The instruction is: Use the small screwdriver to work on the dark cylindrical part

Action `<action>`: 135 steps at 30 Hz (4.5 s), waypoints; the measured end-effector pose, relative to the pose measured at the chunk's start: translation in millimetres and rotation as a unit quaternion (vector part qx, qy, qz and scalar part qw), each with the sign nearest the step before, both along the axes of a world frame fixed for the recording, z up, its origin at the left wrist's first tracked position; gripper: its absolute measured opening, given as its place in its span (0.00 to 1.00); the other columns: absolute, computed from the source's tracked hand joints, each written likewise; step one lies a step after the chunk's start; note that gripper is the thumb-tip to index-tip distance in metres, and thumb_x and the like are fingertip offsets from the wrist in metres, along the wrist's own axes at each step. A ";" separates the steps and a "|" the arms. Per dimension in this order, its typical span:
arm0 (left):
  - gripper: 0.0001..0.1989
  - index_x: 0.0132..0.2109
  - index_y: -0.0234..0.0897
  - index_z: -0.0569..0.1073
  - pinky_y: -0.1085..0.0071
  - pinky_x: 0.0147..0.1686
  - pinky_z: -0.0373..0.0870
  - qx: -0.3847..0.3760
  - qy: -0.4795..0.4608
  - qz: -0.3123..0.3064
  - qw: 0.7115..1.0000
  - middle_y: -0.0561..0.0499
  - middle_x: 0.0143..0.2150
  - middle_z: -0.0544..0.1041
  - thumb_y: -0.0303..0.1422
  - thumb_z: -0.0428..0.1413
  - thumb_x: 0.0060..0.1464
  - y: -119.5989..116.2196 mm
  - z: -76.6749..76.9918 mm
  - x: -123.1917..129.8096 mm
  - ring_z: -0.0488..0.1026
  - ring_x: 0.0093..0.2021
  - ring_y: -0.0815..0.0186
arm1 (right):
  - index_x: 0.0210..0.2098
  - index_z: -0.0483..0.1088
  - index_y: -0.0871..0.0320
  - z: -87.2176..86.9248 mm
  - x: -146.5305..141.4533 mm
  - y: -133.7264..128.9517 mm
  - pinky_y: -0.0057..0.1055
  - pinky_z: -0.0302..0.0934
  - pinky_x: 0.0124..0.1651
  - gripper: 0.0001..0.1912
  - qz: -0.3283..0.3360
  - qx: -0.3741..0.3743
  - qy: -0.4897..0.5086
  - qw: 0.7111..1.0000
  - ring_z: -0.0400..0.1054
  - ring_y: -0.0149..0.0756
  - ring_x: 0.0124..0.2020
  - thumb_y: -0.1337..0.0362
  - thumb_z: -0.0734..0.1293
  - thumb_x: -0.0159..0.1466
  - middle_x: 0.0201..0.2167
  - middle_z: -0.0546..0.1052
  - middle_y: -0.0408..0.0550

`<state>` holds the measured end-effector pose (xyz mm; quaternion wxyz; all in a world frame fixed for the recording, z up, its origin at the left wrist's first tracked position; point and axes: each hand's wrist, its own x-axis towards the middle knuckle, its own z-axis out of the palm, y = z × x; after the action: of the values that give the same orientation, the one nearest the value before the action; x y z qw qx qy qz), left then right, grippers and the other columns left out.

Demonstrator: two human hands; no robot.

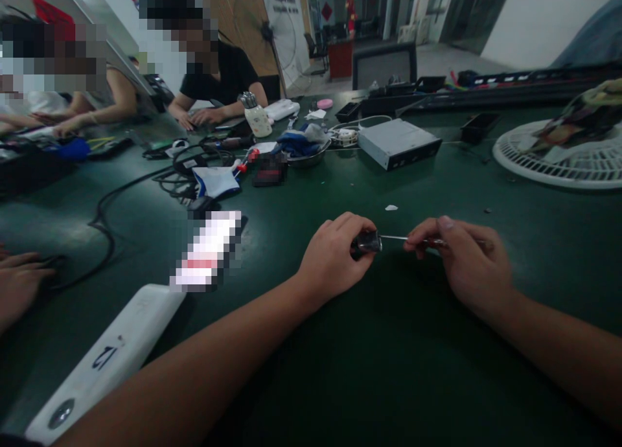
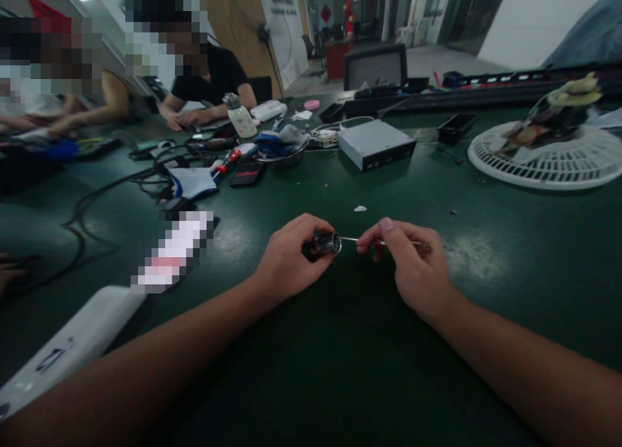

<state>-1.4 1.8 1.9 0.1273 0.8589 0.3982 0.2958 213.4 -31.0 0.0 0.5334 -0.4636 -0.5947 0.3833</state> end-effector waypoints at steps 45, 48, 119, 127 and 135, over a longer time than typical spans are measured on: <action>0.11 0.46 0.38 0.72 0.66 0.39 0.71 0.005 -0.021 0.022 1.000 0.49 0.44 0.77 0.29 0.60 0.54 1.2 -2.8 0.3 0.73 0.42 0.64 | 0.27 0.77 0.56 2.5 0.2 -2.5 0.34 0.65 0.32 0.20 0.014 -0.012 0.011 1.000 0.72 0.37 0.31 0.56 0.61 0.70 0.27 0.80 0.49; 0.11 0.46 0.38 0.72 0.66 0.39 0.70 0.004 -0.014 0.011 1.000 0.48 0.45 0.77 0.30 0.60 0.55 0.7 -2.1 0.6 0.73 0.42 0.64 | 0.28 0.78 0.56 4.0 -2.1 -2.6 0.33 0.64 0.31 0.19 -0.001 -0.002 0.011 1.000 0.72 0.36 0.30 0.58 0.61 0.70 0.28 0.79 0.49; 0.13 0.46 0.39 0.73 0.64 0.43 0.69 0.013 0.003 0.008 1.000 0.49 0.45 0.77 0.27 0.61 0.52 -0.5 0.1 1.1 0.73 0.44 0.62 | 0.30 0.77 0.53 2.1 1.7 -4.7 0.36 0.62 0.34 0.18 0.004 0.015 -0.069 0.997 0.70 0.37 0.31 0.56 0.61 0.71 0.30 0.78 0.47; 0.12 0.45 0.39 0.73 0.64 0.42 0.69 0.016 0.001 0.023 1.000 0.50 0.44 0.77 0.28 0.60 0.53 -0.9 -0.6 1.9 0.73 0.44 0.63 | 0.27 0.76 0.54 1.7 2.1 -4.8 0.35 0.63 0.34 0.19 0.026 0.007 -0.097 0.995 0.71 0.37 0.31 0.56 0.62 0.71 0.27 0.78 0.47; 0.12 0.47 0.38 0.72 0.65 0.40 0.71 0.012 -0.037 0.066 0.997 0.49 0.45 0.77 0.31 0.60 0.55 0.8 -4.3 0.5 0.74 0.43 0.63 | 0.31 0.75 0.54 6.1 -5.7 -8.1 0.32 0.60 0.22 0.20 -0.035 -0.002 0.010 0.999 0.65 0.32 0.15 0.50 0.61 0.71 0.14 0.69 0.41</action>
<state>-0.9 2.6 -2.4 0.1120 0.8207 0.4452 0.3400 207.7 -39.1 6.2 0.5517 -0.4815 -0.5718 0.3699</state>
